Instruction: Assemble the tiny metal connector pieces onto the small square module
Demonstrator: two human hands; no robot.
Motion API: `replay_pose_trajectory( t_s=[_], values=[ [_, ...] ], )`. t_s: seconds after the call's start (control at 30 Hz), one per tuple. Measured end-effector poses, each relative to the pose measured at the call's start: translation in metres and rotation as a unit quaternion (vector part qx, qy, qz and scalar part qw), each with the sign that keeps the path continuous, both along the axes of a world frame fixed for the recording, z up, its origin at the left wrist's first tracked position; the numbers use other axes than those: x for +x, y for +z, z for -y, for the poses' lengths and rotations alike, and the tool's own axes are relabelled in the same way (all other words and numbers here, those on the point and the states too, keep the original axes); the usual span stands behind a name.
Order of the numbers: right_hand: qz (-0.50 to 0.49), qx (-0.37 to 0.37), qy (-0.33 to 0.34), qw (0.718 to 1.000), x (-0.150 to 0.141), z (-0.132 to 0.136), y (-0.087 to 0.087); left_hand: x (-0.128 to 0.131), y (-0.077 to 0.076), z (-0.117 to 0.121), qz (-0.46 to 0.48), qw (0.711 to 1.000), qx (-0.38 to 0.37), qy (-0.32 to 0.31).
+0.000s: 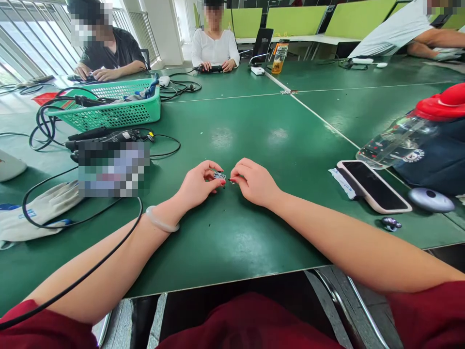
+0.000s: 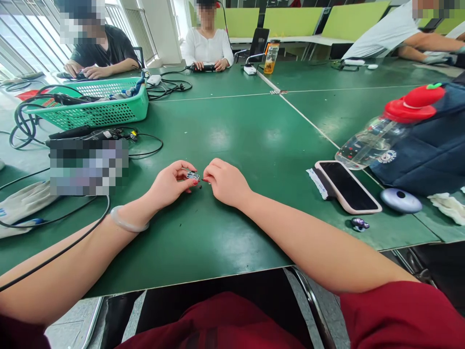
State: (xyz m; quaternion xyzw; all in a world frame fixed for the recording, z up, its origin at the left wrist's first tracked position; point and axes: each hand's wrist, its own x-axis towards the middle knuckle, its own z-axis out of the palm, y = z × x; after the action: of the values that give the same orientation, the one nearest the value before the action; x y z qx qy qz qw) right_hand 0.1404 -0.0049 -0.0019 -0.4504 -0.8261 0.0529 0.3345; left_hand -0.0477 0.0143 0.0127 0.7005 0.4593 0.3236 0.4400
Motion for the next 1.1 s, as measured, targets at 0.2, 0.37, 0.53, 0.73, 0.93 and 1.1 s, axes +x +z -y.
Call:
replay_pose_trajectory(
  t_s=[0.2,0.37,0.53,0.73,0.93,1.1],
  values=[
    [-0.028,0.071,0.045,0.996,-0.007,0.008,0.005,0.000,0.003,0.004,-0.064,0.993,0.103,-0.016],
    [-0.025,0.081,0.035,0.996,-0.008,0.009,0.004,0.001,0.004,0.006,-0.064,0.992,0.109,-0.025],
    [-0.020,0.076,0.031,0.996,-0.006,0.009,0.005,-0.001,0.002,0.005,-0.066,0.992,0.106,-0.019],
    [0.025,-0.011,-0.013,1.000,-0.001,0.003,0.002,-0.005,-0.003,-0.002,-0.128,0.987,0.075,0.054],
    [0.077,-0.067,0.000,0.995,-0.006,-0.002,-0.006,-0.007,-0.004,-0.005,-0.148,0.984,0.071,0.063],
    [0.074,-0.074,0.004,0.995,-0.007,-0.002,-0.004,-0.006,-0.002,-0.003,-0.151,0.984,0.074,0.058]
  ],
)
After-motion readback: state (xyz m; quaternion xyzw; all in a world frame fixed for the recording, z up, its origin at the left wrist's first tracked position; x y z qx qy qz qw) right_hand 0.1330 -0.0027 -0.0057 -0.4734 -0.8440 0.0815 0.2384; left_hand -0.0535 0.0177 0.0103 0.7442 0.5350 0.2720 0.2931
